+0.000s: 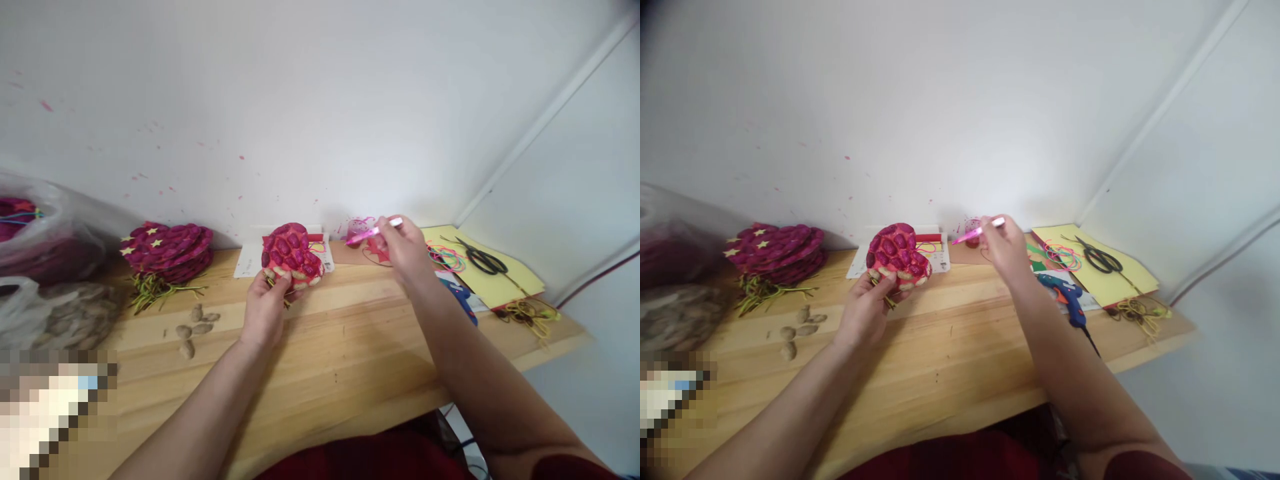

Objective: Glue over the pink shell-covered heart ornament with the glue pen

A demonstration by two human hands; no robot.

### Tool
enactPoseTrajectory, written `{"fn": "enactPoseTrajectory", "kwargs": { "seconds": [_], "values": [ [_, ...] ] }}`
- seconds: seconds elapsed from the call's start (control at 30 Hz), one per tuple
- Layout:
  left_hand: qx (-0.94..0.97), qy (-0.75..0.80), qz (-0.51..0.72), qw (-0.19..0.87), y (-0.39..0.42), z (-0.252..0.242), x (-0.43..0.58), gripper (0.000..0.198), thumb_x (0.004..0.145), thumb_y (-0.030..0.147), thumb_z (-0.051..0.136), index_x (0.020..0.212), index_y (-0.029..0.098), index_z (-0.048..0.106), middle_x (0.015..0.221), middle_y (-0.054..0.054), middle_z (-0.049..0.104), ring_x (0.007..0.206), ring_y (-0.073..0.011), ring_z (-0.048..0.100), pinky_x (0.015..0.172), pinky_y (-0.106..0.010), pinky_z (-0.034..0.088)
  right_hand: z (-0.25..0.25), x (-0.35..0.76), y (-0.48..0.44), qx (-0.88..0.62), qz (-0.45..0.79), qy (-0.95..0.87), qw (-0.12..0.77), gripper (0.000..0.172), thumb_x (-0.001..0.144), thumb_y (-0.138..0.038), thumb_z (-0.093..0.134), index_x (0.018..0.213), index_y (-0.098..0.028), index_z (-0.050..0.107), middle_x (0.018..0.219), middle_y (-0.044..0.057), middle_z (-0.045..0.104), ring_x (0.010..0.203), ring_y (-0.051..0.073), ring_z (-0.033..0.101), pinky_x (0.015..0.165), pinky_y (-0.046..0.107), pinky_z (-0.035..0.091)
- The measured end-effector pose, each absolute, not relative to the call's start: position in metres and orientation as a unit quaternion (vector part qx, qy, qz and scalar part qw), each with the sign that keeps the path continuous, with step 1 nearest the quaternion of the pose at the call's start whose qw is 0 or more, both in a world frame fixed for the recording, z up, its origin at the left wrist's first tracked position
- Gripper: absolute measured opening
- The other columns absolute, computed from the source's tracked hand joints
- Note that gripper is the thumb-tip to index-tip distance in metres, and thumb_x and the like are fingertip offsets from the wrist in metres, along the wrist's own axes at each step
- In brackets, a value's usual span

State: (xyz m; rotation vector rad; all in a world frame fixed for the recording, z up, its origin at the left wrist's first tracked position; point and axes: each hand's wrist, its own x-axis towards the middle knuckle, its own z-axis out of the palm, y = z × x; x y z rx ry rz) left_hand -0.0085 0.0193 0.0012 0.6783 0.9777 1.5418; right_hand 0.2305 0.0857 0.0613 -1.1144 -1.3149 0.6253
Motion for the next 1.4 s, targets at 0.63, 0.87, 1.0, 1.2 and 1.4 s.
{"fn": "enactPoseTrajectory", "kwargs": {
  "seconds": [0.63,0.87,1.0,1.2,1.4],
  "values": [
    [0.357,0.41,0.645,0.537,0.01,0.006,-0.008,0.043,0.072,0.035,0.087,0.104,0.018,0.063,0.102,-0.005,0.072,0.08,-0.0165,0.07,0.068,-0.028,0.06,0.043,0.204,0.028,-0.396,0.217,-0.689,0.567,0.015,0.097,-0.035,0.063,0.091,-0.021,0.062,0.072,-0.003,0.059,0.061,0.009,0.05,0.055,0.025,0.036],
    [0.377,0.406,0.64,0.532,0.008,0.003,-0.008,0.038,0.078,0.034,0.084,0.106,0.019,0.063,0.104,-0.005,0.072,0.082,-0.0169,0.071,0.069,-0.029,0.06,0.039,0.207,0.031,-0.414,0.21,-0.684,0.563,0.017,0.097,-0.038,0.062,0.093,-0.021,0.062,0.071,-0.003,0.058,0.06,0.009,0.05,0.056,0.025,0.038],
    [0.375,0.405,0.638,0.537,0.008,0.004,-0.009,0.039,0.077,0.034,0.085,0.106,0.019,0.063,0.105,-0.006,0.072,0.082,-0.0171,0.071,0.068,-0.029,0.059,0.039,0.209,0.034,-0.413,0.216,-0.66,0.588,0.019,0.098,-0.039,0.062,0.093,-0.021,0.062,0.069,-0.004,0.057,0.06,0.01,0.049,0.056,0.026,0.036],
    [0.359,0.407,0.636,0.548,0.008,0.006,-0.008,0.04,0.073,0.034,0.086,0.101,0.018,0.062,0.098,-0.004,0.072,0.078,-0.0166,0.071,0.067,-0.029,0.059,0.039,0.207,0.034,-0.396,0.232,-0.685,0.566,0.017,0.097,-0.037,0.063,0.091,-0.021,0.062,0.071,-0.003,0.058,0.062,0.01,0.05,0.058,0.027,0.037],
    [0.342,0.414,0.625,0.566,0.008,0.009,-0.006,0.045,0.069,0.036,0.089,0.1,0.018,0.062,0.097,-0.004,0.074,0.077,-0.0168,0.072,0.067,-0.029,0.059,0.04,0.208,0.033,-0.394,0.245,-0.662,0.589,0.019,0.097,-0.038,0.062,0.09,-0.021,0.062,0.068,-0.004,0.056,0.061,0.01,0.05,0.057,0.027,0.037]
  ]
}}
